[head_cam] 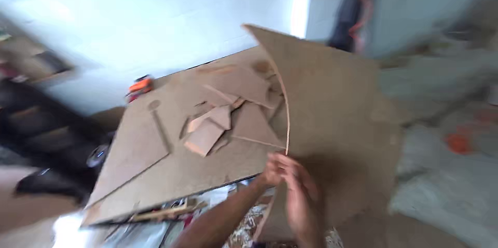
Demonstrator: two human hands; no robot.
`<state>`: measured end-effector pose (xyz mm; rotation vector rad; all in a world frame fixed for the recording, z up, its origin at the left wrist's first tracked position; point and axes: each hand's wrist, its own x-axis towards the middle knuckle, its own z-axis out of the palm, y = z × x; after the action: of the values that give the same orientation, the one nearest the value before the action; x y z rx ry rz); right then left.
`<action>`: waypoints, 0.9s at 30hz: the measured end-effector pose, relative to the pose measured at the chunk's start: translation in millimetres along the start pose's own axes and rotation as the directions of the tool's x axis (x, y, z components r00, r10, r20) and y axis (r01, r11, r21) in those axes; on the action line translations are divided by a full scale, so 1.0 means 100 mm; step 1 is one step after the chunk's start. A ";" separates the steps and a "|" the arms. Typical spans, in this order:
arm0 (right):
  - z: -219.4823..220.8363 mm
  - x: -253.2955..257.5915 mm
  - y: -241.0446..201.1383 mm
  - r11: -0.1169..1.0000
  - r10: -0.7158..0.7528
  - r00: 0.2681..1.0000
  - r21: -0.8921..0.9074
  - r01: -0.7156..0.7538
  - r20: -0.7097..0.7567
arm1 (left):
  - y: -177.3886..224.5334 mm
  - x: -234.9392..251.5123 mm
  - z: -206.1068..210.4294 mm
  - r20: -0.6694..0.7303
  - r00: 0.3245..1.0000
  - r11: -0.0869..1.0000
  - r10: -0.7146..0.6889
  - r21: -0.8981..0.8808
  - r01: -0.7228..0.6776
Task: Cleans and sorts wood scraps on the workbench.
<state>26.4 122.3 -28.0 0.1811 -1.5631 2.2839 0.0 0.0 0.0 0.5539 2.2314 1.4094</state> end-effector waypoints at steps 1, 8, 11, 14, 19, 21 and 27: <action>-0.20 -0.23 -0.04 0.989 -0.067 0.997 -0.133 0.060 -0.050 | -0.59 0.32 -0.13 -0.179 0.971 0.975 0.159 -0.129 -0.183; -1.80 -1.39 1.14 0.760 0.097 0.853 -0.515 -0.396 -0.513 | -1.27 -0.60 -2.04 -0.087 0.996 0.999 0.033 -0.011 -0.035; -1.18 -1.75 1.83 0.717 0.610 0.661 -0.049 -0.695 -0.436 | -1.47 -0.97 -2.59 0.009 1.000 1.000 0.007 0.011 -0.007; -0.18 -2.00 2.32 0.651 0.756 0.594 0.221 -0.727 -0.274 | -1.68 -1.18 -3.09 0.106 0.991 0.995 -0.082 0.062 0.076; 1.39 -2.53 2.65 0.757 0.630 0.587 0.231 -0.612 -0.508 | -2.39 -1.41 -4.14 0.112 0.982 0.961 -0.154 0.249 0.123; 1.95 -2.75 2.84 0.777 0.585 0.566 0.199 -0.598 -0.581 | -2.84 -1.47 -4.47 0.112 0.971 0.941 -0.209 0.293 0.169; 3.07 -3.24 3.46 0.803 0.490 0.566 0.091 -0.589 -0.663 | -4.21 -1.60 -5.10 0.009 0.961 0.807 -0.278 0.544 0.228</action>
<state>169.1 -343.3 -313.6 -1.2031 -1.4690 2.2118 -195.8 -630.7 -164.4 0.4533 2.5131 0.5961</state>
